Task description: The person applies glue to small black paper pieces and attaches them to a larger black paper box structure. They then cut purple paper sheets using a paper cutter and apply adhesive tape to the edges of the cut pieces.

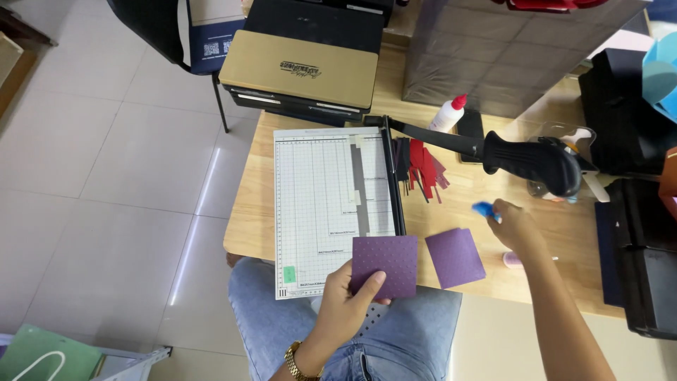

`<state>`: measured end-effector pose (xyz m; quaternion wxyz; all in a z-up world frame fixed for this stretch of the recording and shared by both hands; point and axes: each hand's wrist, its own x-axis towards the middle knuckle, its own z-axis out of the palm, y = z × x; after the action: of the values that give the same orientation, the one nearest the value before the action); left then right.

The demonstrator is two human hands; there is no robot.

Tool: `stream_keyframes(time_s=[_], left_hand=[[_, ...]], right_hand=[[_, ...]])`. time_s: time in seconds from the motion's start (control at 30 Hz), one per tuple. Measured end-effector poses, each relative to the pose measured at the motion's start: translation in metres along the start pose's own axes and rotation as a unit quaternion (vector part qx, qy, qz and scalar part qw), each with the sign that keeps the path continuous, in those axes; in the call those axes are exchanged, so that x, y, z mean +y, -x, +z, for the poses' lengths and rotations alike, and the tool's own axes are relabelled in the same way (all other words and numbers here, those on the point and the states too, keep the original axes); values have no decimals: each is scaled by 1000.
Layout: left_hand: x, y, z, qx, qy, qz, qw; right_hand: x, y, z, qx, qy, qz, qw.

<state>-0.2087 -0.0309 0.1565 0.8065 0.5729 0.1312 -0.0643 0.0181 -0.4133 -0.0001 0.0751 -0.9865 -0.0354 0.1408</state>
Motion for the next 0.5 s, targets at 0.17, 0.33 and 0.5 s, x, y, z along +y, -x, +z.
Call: stream_keyframes(time_s=[0.17,0.33,0.5], left_hand=[[11,4,2,-49,-18,-26,998],[16,7,1,-67,-140,25,988],[30,7,-4,-90,-223,54,969]], right_hand=[[-72,98,-46,61,-484,7,873],[-119,174,-44,-34,-770,-104,629],[-139,191,-40,-31,-774,-54,630]])
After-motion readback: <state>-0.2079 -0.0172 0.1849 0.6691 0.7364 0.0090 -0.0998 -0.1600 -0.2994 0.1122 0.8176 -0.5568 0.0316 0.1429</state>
